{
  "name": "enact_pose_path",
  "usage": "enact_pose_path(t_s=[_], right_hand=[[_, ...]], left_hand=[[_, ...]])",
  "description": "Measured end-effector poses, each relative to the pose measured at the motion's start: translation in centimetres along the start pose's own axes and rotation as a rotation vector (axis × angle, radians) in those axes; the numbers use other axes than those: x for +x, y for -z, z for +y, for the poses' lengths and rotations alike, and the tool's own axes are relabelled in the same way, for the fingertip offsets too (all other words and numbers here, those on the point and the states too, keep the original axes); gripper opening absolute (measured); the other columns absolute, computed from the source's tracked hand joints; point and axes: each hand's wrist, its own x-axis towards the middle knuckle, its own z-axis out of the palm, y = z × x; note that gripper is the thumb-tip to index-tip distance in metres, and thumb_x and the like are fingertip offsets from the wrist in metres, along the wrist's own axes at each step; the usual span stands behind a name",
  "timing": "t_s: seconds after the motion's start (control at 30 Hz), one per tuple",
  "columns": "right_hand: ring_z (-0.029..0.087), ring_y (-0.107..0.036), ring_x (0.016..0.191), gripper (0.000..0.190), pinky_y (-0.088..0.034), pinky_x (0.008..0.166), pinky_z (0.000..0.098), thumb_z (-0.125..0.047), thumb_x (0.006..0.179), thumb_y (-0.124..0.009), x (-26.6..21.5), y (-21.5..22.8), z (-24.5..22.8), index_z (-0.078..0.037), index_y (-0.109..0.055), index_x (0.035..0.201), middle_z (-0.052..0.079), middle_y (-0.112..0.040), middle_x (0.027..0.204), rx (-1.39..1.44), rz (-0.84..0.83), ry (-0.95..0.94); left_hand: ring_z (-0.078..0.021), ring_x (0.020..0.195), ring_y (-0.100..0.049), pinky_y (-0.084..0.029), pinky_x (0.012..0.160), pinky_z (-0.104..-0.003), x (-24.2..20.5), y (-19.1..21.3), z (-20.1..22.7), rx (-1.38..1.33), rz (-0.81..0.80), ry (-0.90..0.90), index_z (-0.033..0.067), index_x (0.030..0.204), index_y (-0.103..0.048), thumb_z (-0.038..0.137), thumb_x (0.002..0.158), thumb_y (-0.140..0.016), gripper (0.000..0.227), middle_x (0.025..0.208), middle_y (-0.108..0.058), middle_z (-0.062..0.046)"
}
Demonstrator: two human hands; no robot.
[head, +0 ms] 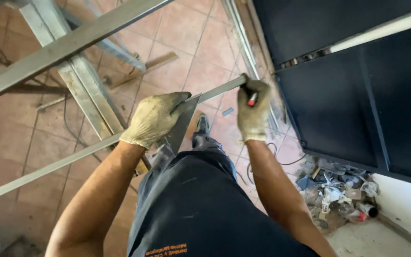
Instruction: Marking metal beams using a speed square and a pencil for assembly
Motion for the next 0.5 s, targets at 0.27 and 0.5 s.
enact_pose_path(t_s=[0.27,0.5], right_hand=[[0.034,-0.075,0.102,0.024,-0.062,0.085,0.0494,-0.015,0.093,-0.073,-6.1,-3.9,-10.1,-0.022,-0.060,0.111,0.010,-0.079,0.107,0.356,-0.355,-0.191],[0.018,-0.073,0.108,0.026,-0.061,0.090,0.0410,-0.031,0.093,-0.075,-8.2,-6.9,-12.6,-0.039,-0.061,0.113,-0.010,-0.076,0.114,0.219,-0.436,-0.343]], left_hand=[[-0.0453,0.090,-0.071,-0.059,0.075,-0.056,-1.6,2.5,-2.2,0.044,0.047,-0.028,0.0066,0.105,-0.070,0.037,0.102,-0.058,0.033,0.089,-0.073,-0.022],[-0.0391,0.089,-0.071,-0.058,0.071,-0.050,-4.3,4.3,-7.4,0.098,0.046,-0.186,0.0120,0.107,-0.072,0.035,0.099,-0.064,0.025,0.092,-0.071,-0.015]])
